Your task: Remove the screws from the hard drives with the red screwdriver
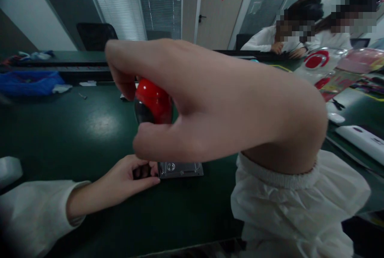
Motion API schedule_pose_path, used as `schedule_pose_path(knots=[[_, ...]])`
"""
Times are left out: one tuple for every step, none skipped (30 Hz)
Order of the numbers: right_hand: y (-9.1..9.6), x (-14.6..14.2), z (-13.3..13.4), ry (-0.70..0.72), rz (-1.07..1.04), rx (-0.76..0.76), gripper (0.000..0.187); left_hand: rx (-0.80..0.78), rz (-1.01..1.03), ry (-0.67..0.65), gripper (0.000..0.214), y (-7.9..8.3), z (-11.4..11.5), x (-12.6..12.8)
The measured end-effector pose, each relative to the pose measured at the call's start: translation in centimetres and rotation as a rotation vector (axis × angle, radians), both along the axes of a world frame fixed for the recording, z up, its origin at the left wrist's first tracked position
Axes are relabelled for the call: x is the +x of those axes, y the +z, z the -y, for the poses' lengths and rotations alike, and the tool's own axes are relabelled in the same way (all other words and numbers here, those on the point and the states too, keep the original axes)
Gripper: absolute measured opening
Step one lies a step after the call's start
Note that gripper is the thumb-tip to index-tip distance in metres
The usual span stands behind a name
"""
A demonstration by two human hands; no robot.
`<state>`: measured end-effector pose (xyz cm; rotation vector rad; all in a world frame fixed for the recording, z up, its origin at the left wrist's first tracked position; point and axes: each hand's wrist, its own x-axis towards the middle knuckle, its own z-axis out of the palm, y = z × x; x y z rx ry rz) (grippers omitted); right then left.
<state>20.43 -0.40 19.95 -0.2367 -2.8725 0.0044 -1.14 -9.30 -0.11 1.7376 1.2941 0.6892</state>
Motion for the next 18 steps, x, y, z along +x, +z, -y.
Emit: schedule_pose_path(knots=[[0.05,0.03,-0.03,0.001,-0.002,0.006,0.036,0.001,0.005,-0.002,0.016,0.01,-0.01,-0.01],[0.07,0.03,-0.06,-0.02,-0.003,0.023,0.041,0.0,0.011,-0.002,0.016,0.04,-0.02,-0.01],[0.06,0.0,-0.1,-0.057,0.0,0.045,0.045,-0.004,0.015,-0.001,0.015,0.07,-0.02,-0.01],[0.04,-0.05,-0.13,-0.089,0.001,0.064,0.047,-0.009,0.018,-0.001,0.015,0.11,-0.01,-0.01],[0.01,-0.1,-0.15,-0.115,0.0,0.075,0.046,-0.017,0.018,-0.001,0.015,0.14,0.0,-0.01],[-0.01,-0.16,-0.15,-0.121,-0.001,0.076,0.044,-0.025,0.016,-0.001,0.015,0.15,0.01,-0.01],[0.01,-0.23,-0.11,-0.111,-0.004,0.066,0.041,-0.031,0.012,-0.003,0.015,0.16,0.03,-0.02],[0.06,-0.3,-0.03,-0.092,-0.007,0.049,0.039,-0.03,0.008,-0.004,0.015,0.15,0.05,-0.03],[0.14,-0.38,0.08,-0.077,-0.016,0.033,0.039,-0.025,0.003,-0.003,0.016,0.13,0.07,-0.04],[0.23,-0.46,0.22,-0.066,-0.02,0.016,0.042,-0.016,-0.001,-0.001,0.016,0.12,0.08,-0.05],[0.3,-0.55,0.37,-0.065,-0.022,0.003,0.047,-0.007,-0.004,0.002,0.016,0.11,0.09,-0.06],[0.34,-0.63,0.5,-0.074,-0.023,-0.003,0.053,-0.001,-0.003,0.004,0.016,0.12,0.09,-0.06],[0.32,-0.69,0.59,-0.088,-0.025,0.002,0.057,0.001,0.0,0.003,0.016,0.15,0.08,-0.05],[0.26,-0.72,0.63,-0.098,-0.025,0.018,0.059,0.0,0.003,0.001,0.015,0.18,0.07,-0.04],[0.16,-0.73,0.63,-0.116,-0.024,0.042,0.058,-0.003,0.005,-0.002,0.015,0.21,0.06,-0.02],[0.06,-0.7,0.58,-0.137,-0.022,0.069,0.055,-0.004,0.007,-0.004,0.015,0.24,0.05,0.0],[-0.02,-0.66,0.52,-0.149,-0.028,0.089,0.05,-0.004,0.009,-0.005,0.014,0.26,0.05,0.01],[-0.07,-0.62,0.46,-0.147,-0.037,0.091,0.046,-0.005,0.012,-0.006,0.014,0.27,0.04,0.02]])
